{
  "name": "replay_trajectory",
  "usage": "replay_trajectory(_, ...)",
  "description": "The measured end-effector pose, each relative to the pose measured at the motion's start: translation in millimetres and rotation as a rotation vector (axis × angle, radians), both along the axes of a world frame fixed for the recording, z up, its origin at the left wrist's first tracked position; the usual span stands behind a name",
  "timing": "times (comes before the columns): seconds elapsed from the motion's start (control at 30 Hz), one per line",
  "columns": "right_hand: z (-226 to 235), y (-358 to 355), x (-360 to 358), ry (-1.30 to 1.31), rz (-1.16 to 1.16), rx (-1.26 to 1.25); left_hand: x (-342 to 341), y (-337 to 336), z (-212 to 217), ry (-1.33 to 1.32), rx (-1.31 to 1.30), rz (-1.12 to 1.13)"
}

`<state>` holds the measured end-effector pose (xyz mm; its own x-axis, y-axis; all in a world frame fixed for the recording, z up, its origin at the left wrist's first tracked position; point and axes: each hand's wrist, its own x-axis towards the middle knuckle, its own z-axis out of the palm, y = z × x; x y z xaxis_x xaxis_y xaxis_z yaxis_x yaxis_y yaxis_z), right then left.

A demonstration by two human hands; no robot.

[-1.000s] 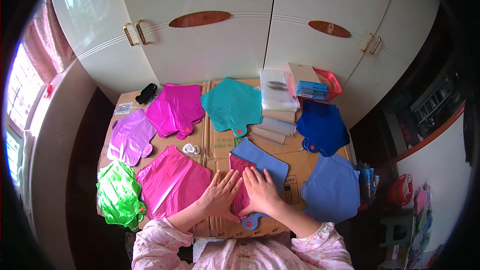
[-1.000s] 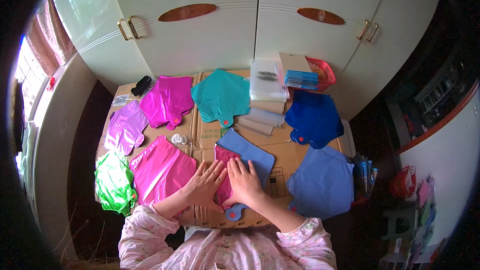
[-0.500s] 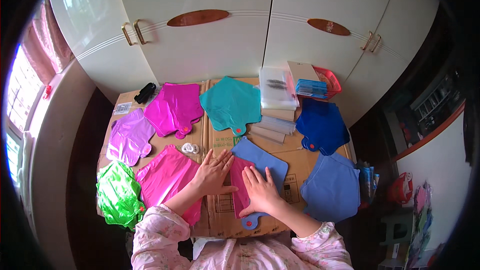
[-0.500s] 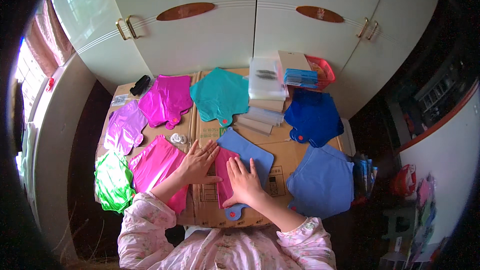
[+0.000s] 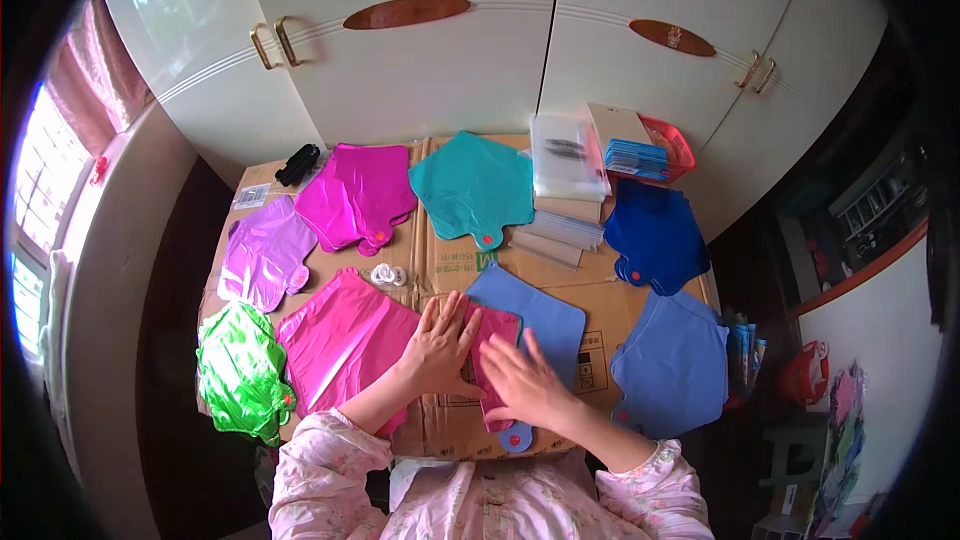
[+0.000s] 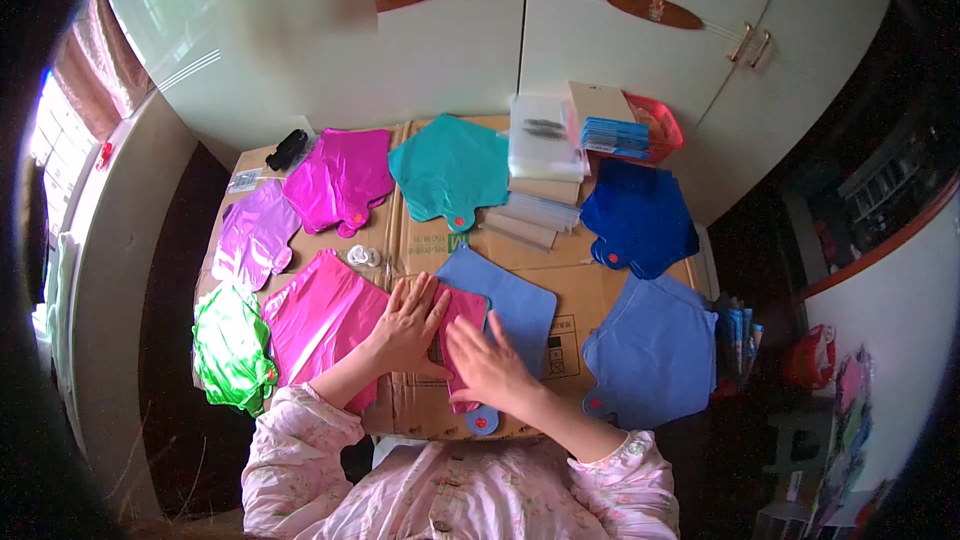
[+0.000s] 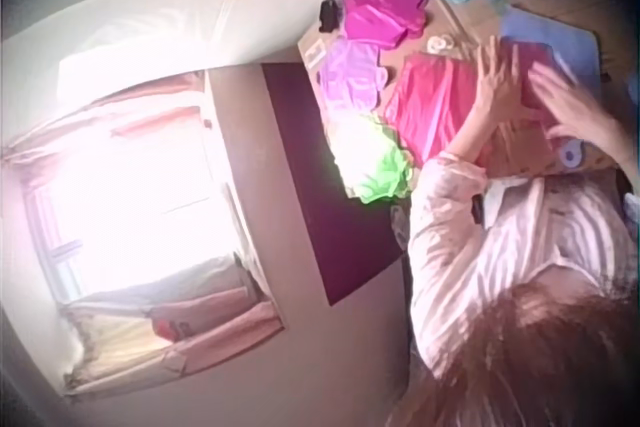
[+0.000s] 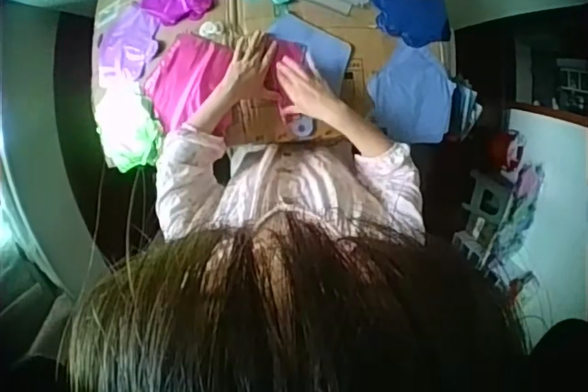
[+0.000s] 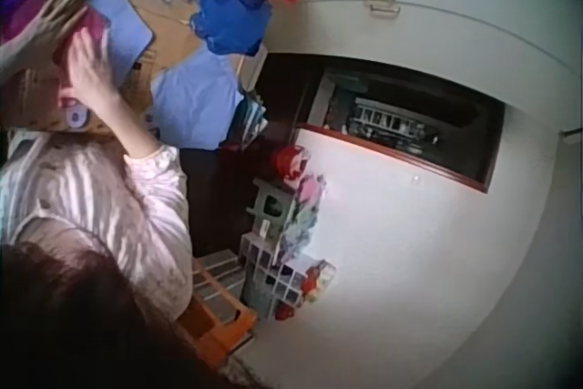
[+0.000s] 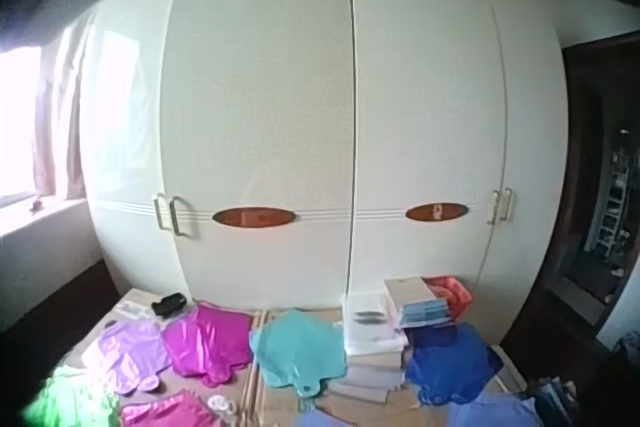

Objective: Folding and packing flat colorful balloons into plastic sleeves with cardboard backings.

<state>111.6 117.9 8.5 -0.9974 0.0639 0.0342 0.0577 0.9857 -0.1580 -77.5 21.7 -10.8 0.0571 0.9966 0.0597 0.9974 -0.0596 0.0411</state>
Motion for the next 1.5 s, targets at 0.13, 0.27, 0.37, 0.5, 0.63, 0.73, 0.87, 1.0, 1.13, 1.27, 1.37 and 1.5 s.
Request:
replay_trajectory(0.13, -13.5, -16.8, 5.3, 0.189, 0.053, -0.059, 0.2, 1.8, -0.2, 0.062, -0.011, 0.003)
replay_trajectory(0.27, -20.7, -16.4, 7.6, 0.210, 0.011, -0.193, -0.1, 2.3, 2.5, 0.015, -0.023, 0.001)
replay_trajectory(0.37, -19.0, -16.1, 8.9, 0.197, 0.015, -0.263, -10.8, 2.0, 0.0, -0.059, -0.064, 0.002)
replay_trajectory(0.5, -27.2, -14.8, 10.6, 0.209, 0.035, -0.371, -22.7, 4.3, 9.8, -0.118, -0.086, 0.018)
replay_trajectory(0.63, -26.9, -17.1, 12.6, 0.168, 0.003, -0.308, -11.1, -7.6, 20.9, -0.062, 0.094, -0.106)
replay_trajectory(0.73, -20.4, -17.8, 15.3, 0.140, -0.019, -0.151, 2.9, -27.8, 25.4, -0.061, 0.057, -0.228)
replay_trajectory(0.87, -25.5, -16.1, 14.2, 0.104, -0.018, -0.095, 10.8, -35.2, 22.6, -0.015, 0.098, -0.237)
replay_trajectory(1.0, -22.5, -16.0, 13.6, 0.106, -0.009, -0.091, 4.0, -27.1, 21.8, -0.006, 0.075, -0.171)
replay_trajectory(1.13, -22.6, -16.2, 13.6, 0.085, -0.014, -0.100, -8.6, -12.0, 25.3, 0.004, 0.060, -0.125)
replay_trajectory(1.27, -25.0, -15.4, 13.9, 0.099, -0.012, -0.107, -22.4, 0.8, 25.5, -0.029, 0.128, -0.107)
replay_trajectory(1.37, -23.5, -15.6, 14.9, 0.118, -0.014, -0.125, -32.3, 8.3, 20.6, -0.017, 0.149, -0.090)
replay_trajectory(1.5, -22.0, -16.1, 15.2, 0.109, -0.012, -0.130, -35.9, 14.5, 10.6, 0.029, 0.179, -0.070)
